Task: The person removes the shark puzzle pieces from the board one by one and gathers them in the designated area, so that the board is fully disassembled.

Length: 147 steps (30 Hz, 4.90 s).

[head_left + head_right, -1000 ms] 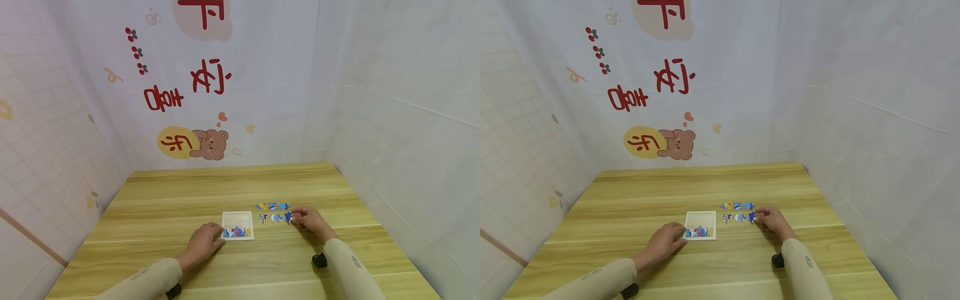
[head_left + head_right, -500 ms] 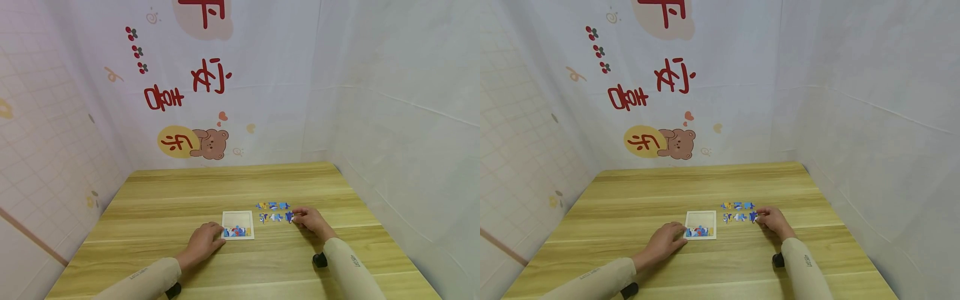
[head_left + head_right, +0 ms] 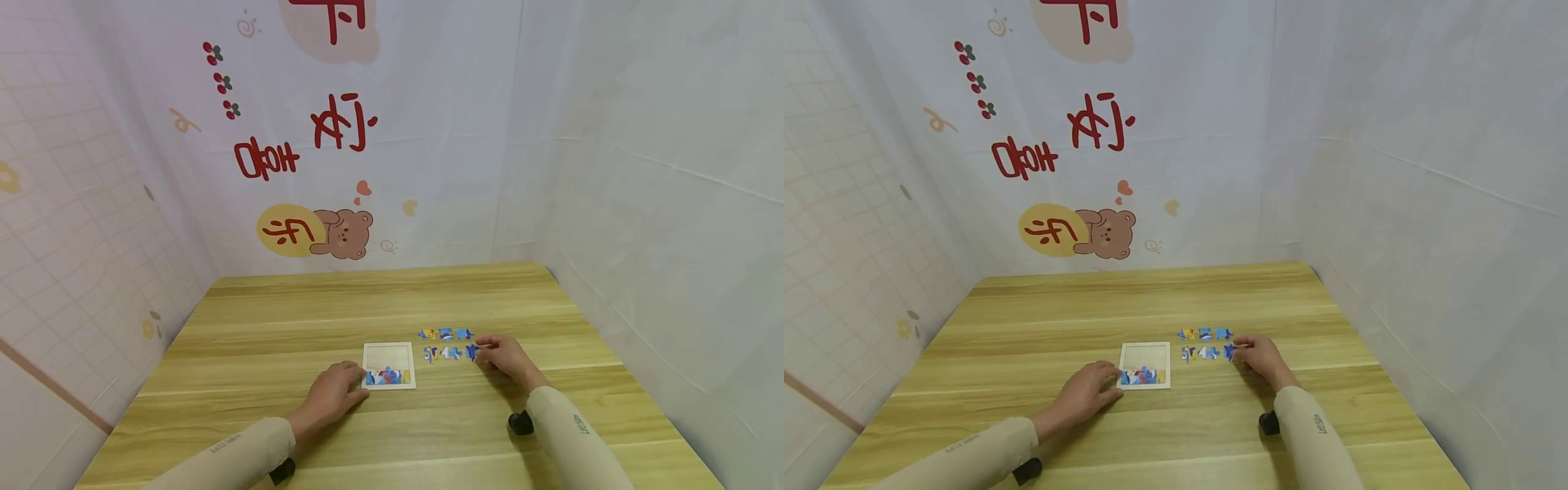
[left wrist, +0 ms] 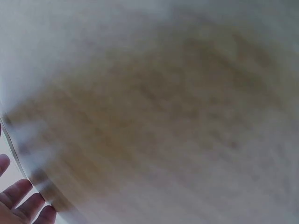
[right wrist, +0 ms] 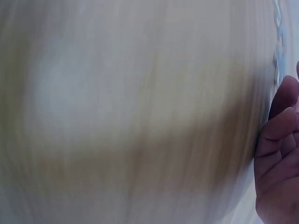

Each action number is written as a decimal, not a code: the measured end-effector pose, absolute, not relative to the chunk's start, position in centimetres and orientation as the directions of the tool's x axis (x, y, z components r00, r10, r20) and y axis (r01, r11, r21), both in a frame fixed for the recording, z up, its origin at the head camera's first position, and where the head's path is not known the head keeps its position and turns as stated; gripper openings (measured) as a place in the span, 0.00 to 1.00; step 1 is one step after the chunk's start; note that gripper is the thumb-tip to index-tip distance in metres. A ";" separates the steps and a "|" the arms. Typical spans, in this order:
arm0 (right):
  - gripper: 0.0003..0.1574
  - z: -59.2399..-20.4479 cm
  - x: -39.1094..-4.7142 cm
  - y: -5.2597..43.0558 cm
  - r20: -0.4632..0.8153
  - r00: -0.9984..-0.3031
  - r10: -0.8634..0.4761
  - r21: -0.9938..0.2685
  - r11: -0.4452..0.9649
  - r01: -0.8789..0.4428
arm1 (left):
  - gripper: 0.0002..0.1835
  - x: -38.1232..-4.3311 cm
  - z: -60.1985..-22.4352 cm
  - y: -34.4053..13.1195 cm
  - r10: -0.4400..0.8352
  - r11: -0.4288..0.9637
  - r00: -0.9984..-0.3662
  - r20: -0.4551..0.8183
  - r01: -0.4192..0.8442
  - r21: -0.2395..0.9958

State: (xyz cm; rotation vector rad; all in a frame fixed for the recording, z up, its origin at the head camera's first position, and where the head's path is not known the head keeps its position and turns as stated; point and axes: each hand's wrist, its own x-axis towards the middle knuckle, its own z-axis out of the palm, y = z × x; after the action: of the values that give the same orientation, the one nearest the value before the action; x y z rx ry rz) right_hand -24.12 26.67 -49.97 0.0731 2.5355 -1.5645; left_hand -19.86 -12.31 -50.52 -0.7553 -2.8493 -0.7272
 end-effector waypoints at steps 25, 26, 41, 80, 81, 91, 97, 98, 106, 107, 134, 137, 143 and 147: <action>0.17 -50.0 -22.4 14.9 -0.110 -0.951 -0.290 -0.930 0.369 -0.005 | 0.14 -20.9 -49.7 -9.1 0.468 0.749 -0.855 0.225 0.519 0.411; 0.17 -50.1 -22.3 14.7 -0.102 -0.950 -0.295 -0.927 0.374 -0.017 | 0.13 -21.0 -49.7 -9.1 0.470 0.751 -0.854 0.224 0.520 0.408; 0.17 -50.6 -22.2 13.9 -0.069 -0.954 -0.292 -0.881 0.466 -0.079 | 0.12 -21.9 -50.6 -9.1 0.518 0.748 -0.811 0.274 0.584 0.316; 0.19 -49.7 -22.4 13.5 -0.127 -0.921 -0.368 -0.867 0.493 -0.078 | 0.11 -21.5 -50.8 -9.1 0.527 0.761 -0.809 0.260 0.585 0.279; 0.19 -49.7 -22.4 13.5 -0.129 -0.921 -0.367 -0.869 0.490 -0.073 | 0.10 -21.5 -50.7 -9.1 0.526 0.761 -0.810 0.259 0.585 0.280; 0.17 -50.0 -22.4 13.4 -0.081 -0.922 -0.377 -0.893 0.438 -0.101 | 0.11 -21.5 -50.6 -9.1 0.531 0.760 -0.807 0.257 0.588 0.277; 0.17 -50.1 -22.5 13.4 -0.056 -0.922 -0.383 -0.896 0.428 -0.123 | 0.10 -21.5 -50.5 -9.0 0.529 0.760 -0.811 0.250 0.584 0.286; 0.17 -50.1 -22.5 13.4 -0.054 -0.922 -0.383 -0.891 0.436 -0.129 | 0.10 -21.5 -50.5 -9.0 0.529 0.759 -0.811 0.250 0.584 0.288; 0.15 -50.3 -22.6 13.1 -0.025 -0.926 -0.376 -0.847 0.501 -0.180 | 0.10 -21.6 -50.6 -9.0 0.533 0.759 -0.805 0.260 0.591 0.275; 0.15 -50.3 -22.6 13.1 -0.022 -0.926 -0.376 -0.841 0.507 -0.186 | 0.10 -21.6 -50.6 -9.0 0.535 0.758 -0.804 0.261 0.593 0.272; 0.07 -49.5 -21.7 16.4 -0.113 -0.951 -0.287 -0.931 0.365 0.000 | 0.11 -21.5 -51.1 -9.1 0.534 0.761 -0.797 0.282 0.598 0.250; 0.07 -49.6 -21.7 17.1 -0.126 -0.951 -0.281 -0.930 0.366 0.015 | 0.11 -21.5 -51.0 -9.2 0.539 0.754 -0.788 0.297 0.608 0.247; 0.11 -49.4 -21.4 18.0 -0.162 -0.951 -0.262 -0.927 0.371 0.056 | 0.10 -21.5 -50.9 -9.2 0.543 0.748 -0.779 0.315 0.619 0.241; 0.14 -49.5 -21.3 18.3 -0.171 -0.951 -0.256 -0.920 0.387 0.062 | 0.10 -21.5 -50.9 -9.2 0.542 0.749 -0.781 0.310 0.616 0.245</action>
State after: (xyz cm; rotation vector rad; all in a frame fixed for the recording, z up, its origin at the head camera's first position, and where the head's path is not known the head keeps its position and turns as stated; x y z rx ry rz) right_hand -21.34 18.31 -49.50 -0.1703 2.3639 -1.5873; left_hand -21.46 -9.20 -50.91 -0.9160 -2.7287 -0.4968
